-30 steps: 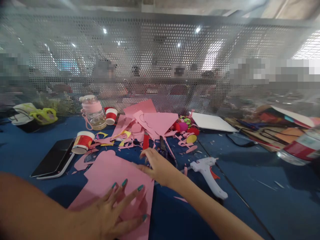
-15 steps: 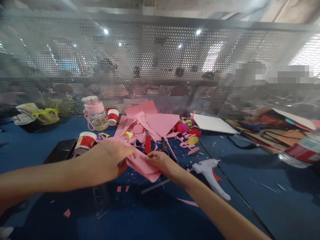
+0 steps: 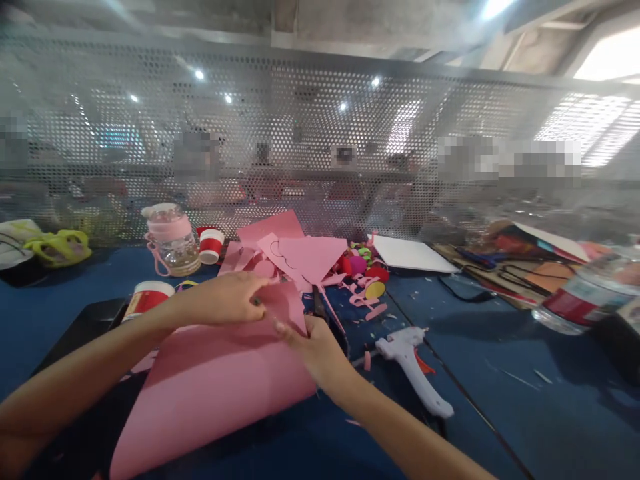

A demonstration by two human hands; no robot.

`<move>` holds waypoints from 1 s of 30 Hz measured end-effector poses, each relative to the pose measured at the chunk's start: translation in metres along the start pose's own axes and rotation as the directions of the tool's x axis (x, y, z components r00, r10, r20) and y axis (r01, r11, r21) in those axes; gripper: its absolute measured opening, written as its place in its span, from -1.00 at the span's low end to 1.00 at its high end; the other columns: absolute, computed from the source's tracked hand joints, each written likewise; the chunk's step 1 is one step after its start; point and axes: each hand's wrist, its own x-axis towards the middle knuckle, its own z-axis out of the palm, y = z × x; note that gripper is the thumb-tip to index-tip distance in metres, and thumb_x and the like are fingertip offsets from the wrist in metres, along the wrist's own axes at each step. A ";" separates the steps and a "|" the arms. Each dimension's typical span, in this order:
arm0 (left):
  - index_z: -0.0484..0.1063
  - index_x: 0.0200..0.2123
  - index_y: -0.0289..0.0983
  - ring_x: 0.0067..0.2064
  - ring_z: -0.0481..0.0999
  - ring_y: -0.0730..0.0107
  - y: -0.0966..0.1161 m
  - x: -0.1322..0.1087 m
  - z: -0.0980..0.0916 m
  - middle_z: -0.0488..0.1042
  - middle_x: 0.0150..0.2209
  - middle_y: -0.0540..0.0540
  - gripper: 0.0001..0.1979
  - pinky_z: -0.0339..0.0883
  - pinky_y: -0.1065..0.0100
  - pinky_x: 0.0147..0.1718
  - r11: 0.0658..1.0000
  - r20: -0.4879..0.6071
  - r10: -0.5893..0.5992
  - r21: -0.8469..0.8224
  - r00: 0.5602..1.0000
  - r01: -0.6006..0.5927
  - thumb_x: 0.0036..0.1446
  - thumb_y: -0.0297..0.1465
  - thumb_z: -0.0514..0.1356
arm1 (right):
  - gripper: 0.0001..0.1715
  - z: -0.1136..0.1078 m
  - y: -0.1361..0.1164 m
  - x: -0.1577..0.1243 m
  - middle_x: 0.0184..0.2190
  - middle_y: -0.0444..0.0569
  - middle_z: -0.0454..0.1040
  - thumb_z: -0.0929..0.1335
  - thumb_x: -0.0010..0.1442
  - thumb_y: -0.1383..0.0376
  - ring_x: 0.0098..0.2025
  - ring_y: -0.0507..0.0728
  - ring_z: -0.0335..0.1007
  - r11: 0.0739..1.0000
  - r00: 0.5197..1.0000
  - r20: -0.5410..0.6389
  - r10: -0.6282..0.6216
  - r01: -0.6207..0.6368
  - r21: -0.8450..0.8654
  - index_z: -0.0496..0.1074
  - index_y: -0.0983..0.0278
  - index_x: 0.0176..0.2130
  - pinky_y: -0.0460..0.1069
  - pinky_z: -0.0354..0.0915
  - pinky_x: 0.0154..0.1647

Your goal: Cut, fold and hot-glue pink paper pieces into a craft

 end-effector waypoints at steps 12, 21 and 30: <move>0.39 -0.13 -0.27 -0.23 0.43 0.28 -0.043 0.011 -0.008 0.48 -0.18 -0.12 -0.48 0.23 0.40 -0.35 0.988 0.171 0.054 -0.150 0.984 -0.028 -0.09 -0.05 0.20 | -0.49 0.004 0.015 0.007 -0.32 0.01 0.59 0.56 -0.33 0.20 -0.34 0.16 0.50 0.951 0.983 0.039 0.179 -0.183 0.248 0.51 0.33 -0.31 0.01 0.39 -0.30; 0.38 -0.06 -0.21 -0.12 0.39 0.17 -0.040 0.005 -0.012 0.43 -0.08 -0.14 -0.28 0.22 0.34 -0.27 0.983 0.198 -0.009 -0.180 0.980 0.046 -0.21 0.15 0.18 | -0.36 0.007 0.010 0.001 -0.21 0.04 0.57 0.58 -0.40 0.32 -0.24 0.24 0.52 0.906 0.961 0.133 0.242 -0.273 0.324 0.50 0.29 -0.21 0.14 0.41 -0.13; 0.41 -0.32 -0.29 -0.31 0.37 0.34 -0.056 0.015 0.001 0.43 -0.32 -0.04 -0.56 0.19 0.39 -0.38 0.949 0.306 0.126 -0.315 0.944 -0.024 -0.17 -0.07 0.27 | -0.36 0.001 0.016 0.003 -0.20 0.04 0.57 0.58 -0.37 0.31 -0.17 0.28 0.50 0.934 0.978 0.053 0.201 -0.208 0.291 0.49 0.30 -0.20 0.11 0.40 -0.13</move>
